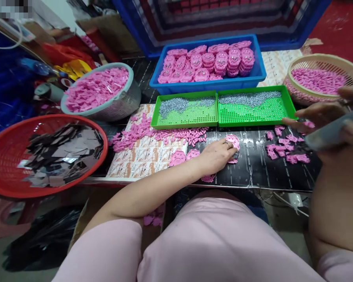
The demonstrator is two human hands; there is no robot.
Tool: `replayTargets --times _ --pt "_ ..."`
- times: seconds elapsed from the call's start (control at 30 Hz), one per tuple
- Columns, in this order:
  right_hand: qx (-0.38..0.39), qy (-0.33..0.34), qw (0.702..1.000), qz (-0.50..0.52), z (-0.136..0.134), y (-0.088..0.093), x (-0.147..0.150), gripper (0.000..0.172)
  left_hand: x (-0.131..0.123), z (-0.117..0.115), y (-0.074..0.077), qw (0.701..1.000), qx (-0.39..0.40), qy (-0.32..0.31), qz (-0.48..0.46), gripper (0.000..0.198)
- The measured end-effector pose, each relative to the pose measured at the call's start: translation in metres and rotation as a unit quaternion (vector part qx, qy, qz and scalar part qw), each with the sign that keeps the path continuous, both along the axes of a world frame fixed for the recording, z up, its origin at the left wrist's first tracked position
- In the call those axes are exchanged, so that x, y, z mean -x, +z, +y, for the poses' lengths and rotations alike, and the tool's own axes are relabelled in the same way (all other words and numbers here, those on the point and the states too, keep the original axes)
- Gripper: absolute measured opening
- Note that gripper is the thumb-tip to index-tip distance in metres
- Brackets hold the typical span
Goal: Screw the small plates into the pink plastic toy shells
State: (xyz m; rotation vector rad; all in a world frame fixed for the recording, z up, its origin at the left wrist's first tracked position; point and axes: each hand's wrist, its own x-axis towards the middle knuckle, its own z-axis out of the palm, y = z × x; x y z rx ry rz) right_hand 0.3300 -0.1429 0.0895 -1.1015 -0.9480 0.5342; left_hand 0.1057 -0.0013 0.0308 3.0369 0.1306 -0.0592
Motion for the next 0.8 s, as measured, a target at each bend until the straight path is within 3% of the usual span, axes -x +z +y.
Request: replayTargets --times 0.1,0.3,0.63,0.8 --pt "0.027 0.037 0.998 0.032 0.003 -0.003 0.016 0.041 -0.004 0.004 0.0 0.999 0.04 0.025 0.002 0.026" --pt "-0.02 -0.055 0.998 -0.006 0.007 -0.005 0.026 0.055 -0.002 0.004 0.0 0.996 0.075 0.038 0.001 0.024" --pt "0.014 -0.053 0.998 -0.035 0.006 -0.009 0.029 0.047 0.007 0.003 -0.007 0.995 0.075 0.049 -0.038 0.025" --pt "0.021 -0.078 0.996 -0.04 0.008 -0.01 0.032 0.056 0.01 0.004 -0.007 0.995 0.084 0.039 -0.048 0.027"
